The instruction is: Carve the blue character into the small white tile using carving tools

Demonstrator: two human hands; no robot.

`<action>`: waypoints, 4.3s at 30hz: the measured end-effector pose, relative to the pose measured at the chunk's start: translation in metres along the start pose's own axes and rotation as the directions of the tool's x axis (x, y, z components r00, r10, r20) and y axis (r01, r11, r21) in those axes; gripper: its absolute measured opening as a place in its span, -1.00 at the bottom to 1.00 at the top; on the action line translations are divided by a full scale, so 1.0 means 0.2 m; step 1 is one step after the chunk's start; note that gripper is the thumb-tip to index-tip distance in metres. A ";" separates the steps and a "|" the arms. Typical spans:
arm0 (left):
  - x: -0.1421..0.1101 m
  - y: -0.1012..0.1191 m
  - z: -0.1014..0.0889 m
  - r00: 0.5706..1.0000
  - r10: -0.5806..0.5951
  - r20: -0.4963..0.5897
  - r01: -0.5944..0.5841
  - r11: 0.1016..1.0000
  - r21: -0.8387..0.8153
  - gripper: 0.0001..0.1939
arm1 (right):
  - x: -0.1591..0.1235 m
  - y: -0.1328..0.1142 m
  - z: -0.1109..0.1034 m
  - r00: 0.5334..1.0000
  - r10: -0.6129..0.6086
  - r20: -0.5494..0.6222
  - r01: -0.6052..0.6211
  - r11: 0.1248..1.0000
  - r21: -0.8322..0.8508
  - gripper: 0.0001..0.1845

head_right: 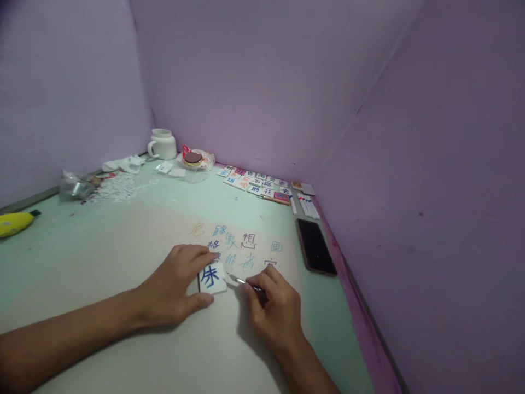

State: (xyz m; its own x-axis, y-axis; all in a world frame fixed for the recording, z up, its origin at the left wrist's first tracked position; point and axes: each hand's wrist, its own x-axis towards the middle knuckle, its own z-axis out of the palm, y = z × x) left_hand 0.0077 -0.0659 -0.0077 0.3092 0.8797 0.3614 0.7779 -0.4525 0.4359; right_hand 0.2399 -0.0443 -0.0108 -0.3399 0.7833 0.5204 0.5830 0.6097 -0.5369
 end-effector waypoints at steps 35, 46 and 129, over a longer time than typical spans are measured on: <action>0.03 0.02 -0.05 0.966 -0.188 0.175 0.206 0.975 -0.088 -0.56 | 0.11 -0.02 0.10 0.985 0.102 0.142 -0.073 0.978 -0.194 -0.81; 0.04 0.02 -0.05 0.956 -0.232 0.182 0.252 0.963 -0.095 -0.54 | 0.11 -0.01 0.06 0.974 0.099 0.204 -0.079 0.991 -0.107 -0.84; 0.02 0.01 -0.05 0.993 -0.074 0.093 0.101 0.936 -0.338 -0.39 | 0.12 0.01 0.08 0.984 0.174 0.039 -0.168 0.979 -0.119 -0.84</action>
State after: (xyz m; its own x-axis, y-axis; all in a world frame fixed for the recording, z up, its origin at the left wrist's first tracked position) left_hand 0.0056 -0.0647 0.0024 0.3003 0.9205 0.2500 0.5747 -0.3838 0.7228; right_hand 0.2209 -0.0231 -0.0097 -0.2621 0.8816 0.3926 0.7157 0.4505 -0.5337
